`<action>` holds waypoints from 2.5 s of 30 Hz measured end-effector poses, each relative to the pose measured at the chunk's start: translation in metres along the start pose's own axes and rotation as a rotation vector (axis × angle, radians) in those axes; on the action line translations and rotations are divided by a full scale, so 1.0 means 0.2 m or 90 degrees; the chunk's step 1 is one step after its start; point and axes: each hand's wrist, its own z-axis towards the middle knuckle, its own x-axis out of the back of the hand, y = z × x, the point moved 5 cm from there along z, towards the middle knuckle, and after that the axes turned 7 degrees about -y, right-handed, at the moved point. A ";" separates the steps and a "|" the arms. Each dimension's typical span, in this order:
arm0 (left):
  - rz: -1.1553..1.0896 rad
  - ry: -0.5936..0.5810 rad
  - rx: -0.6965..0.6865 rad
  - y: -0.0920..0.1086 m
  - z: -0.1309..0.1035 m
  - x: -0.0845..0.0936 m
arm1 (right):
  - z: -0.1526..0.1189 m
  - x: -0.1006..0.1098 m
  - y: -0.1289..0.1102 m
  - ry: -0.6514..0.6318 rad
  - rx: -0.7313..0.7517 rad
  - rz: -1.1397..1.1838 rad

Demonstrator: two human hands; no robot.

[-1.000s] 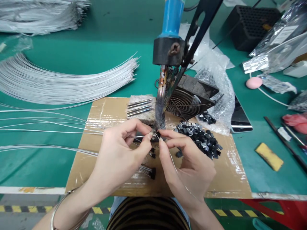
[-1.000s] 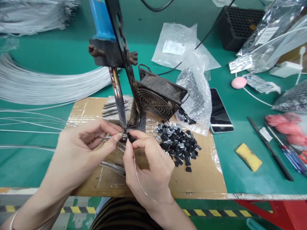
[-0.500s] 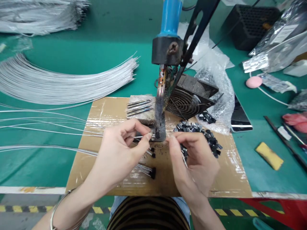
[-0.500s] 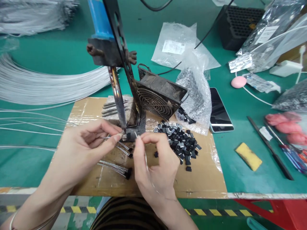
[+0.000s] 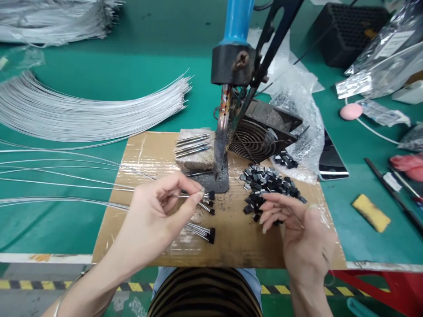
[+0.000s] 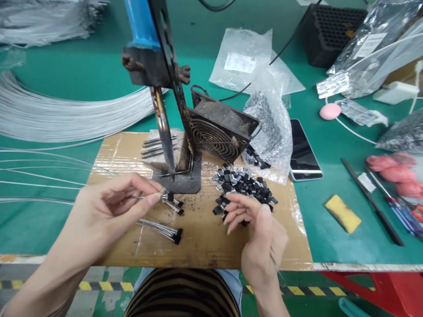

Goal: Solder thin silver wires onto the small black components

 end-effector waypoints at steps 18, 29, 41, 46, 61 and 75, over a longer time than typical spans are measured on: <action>0.207 -0.005 -0.122 0.02 -0.06 -0.02 | -0.03 0.00 0.03 -0.030 0.096 -0.118; 0.046 -0.054 0.017 -0.06 -0.02 -0.02 | -0.03 -0.01 0.02 -0.043 0.100 -0.143; 0.006 -0.087 0.033 -0.05 0.00 -0.03 | -0.03 -0.01 0.01 -0.036 0.104 -0.151; 0.123 -0.052 -0.078 -0.04 -0.02 -0.04 | -0.03 -0.01 0.01 -0.034 0.114 -0.165; 0.339 0.039 -0.463 -0.16 -0.19 -0.13 | -0.03 -0.01 0.00 -0.055 0.073 -0.195; 0.530 0.288 -0.308 -0.03 0.15 0.31 | -0.03 0.04 0.05 -0.006 0.053 -0.210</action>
